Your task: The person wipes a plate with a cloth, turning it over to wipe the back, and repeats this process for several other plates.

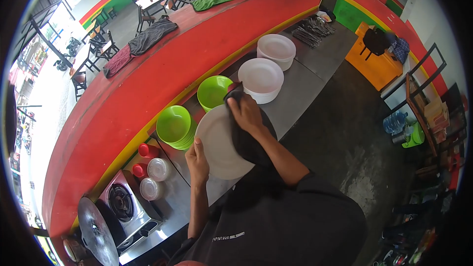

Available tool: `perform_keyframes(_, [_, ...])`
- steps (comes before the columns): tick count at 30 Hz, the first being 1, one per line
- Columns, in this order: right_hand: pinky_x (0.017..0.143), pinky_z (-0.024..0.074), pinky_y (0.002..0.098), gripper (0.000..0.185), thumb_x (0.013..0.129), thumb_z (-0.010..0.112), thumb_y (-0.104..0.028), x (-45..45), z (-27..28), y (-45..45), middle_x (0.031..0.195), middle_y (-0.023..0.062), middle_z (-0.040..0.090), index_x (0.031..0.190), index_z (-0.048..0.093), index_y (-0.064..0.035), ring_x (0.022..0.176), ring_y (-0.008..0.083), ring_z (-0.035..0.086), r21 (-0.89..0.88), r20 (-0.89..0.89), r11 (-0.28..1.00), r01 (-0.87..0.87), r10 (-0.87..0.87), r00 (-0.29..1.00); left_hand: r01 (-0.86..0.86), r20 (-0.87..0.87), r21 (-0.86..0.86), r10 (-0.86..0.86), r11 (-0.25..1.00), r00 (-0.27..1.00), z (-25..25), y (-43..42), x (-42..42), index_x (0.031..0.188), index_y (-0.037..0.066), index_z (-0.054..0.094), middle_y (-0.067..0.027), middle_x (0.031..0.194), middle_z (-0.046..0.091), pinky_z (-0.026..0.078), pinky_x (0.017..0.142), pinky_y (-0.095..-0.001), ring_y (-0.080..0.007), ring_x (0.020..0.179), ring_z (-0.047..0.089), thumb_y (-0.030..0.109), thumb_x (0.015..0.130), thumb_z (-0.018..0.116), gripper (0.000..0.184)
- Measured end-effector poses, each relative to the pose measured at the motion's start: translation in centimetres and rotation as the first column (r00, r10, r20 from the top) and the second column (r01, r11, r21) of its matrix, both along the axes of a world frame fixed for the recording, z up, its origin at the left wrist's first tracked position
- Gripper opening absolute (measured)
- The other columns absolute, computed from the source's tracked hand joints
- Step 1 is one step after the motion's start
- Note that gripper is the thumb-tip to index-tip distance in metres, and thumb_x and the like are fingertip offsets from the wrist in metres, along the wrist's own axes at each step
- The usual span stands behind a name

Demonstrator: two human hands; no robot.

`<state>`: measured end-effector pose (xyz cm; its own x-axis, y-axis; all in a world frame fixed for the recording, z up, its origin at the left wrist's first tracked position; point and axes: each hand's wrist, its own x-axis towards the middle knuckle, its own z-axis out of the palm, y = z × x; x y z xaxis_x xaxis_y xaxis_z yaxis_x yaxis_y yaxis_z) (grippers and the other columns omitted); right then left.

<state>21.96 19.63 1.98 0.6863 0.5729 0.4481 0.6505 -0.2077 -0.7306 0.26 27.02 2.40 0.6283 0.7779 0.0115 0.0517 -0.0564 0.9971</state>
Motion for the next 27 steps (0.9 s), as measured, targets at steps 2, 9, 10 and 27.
perform_keyframes(2, [0.104, 0.0405, 0.0408, 0.059, 0.103, 0.040, -0.049, 2.1, -1.7, -1.5, 0.123, 0.0228, 0.059, 0.118, 0.059, 0.0055, 0.120, 0.0387, 0.053, 0.041, -0.325, 0.999, -0.020, 0.032, 0.945, -0.026, 0.051, -0.063, 0.030, 0.998, 0.998, -0.2, 0.5, -0.2, 0.101, -0.004, 0.066, 0.0033, 0.080, 0.056, 0.039, 0.063, -0.0237, -0.0049, 0.073, 0.046, 0.040, 0.106, 0.045, 0.049])
perform_keyframes(9, [0.107, 0.0423, 0.0374, 0.072, 0.104, 0.028, -0.058, 3.7, -1.8, -7.0, 0.144, 0.0134, 0.048, 0.147, 0.033, -0.0006, 0.128, 0.0252, 0.052, 0.642, -0.687, 0.751, 0.154, 0.475, 0.549, 0.091, 0.296, -0.522, 0.080, 0.848, 0.952, 0.4, 1.7, 0.2, 0.133, -0.004, 0.051, -0.0146, 0.121, 0.064, 0.054, 0.090, -0.0352, -0.0229, 0.105, 0.066, 0.048, 0.105, 0.040, 0.060])
perform_keyframes(10, [0.109, 0.0413, 0.0378, 0.074, 0.104, 0.027, -0.059, 2.6, -0.2, -7.3, 0.146, 0.0139, 0.047, 0.150, 0.030, -0.0011, 0.131, 0.0256, 0.050, 0.765, -0.614, 0.621, 0.170, 0.624, 0.484, 0.135, 0.295, -0.564, 0.046, 0.814, 0.954, 0.3, 1.7, 0.5, 0.135, -0.004, 0.049, -0.0150, 0.123, 0.063, 0.054, 0.091, -0.0364, -0.0236, 0.106, 0.065, 0.046, 0.105, 0.040, 0.059])
perform_keyframes(27, [0.085, 0.0455, 0.0297, 0.050, 0.103, 0.044, -0.052, 3.0, -1.9, -9.2, 0.105, 0.0032, 0.058, 0.104, 0.059, -0.0041, 0.096, 0.0128, 0.056, 0.339, -0.884, 0.518, 0.785, -0.110, 0.454, 0.224, 0.158, 0.270, -0.273, 0.936, 0.949, -3.4, -1.7, 7.4, 0.087, -0.007, 0.062, -0.0029, 0.067, 0.051, 0.036, 0.055, -0.0306, -0.0117, 0.061, 0.047, 0.047, 0.107, 0.032, 0.065])
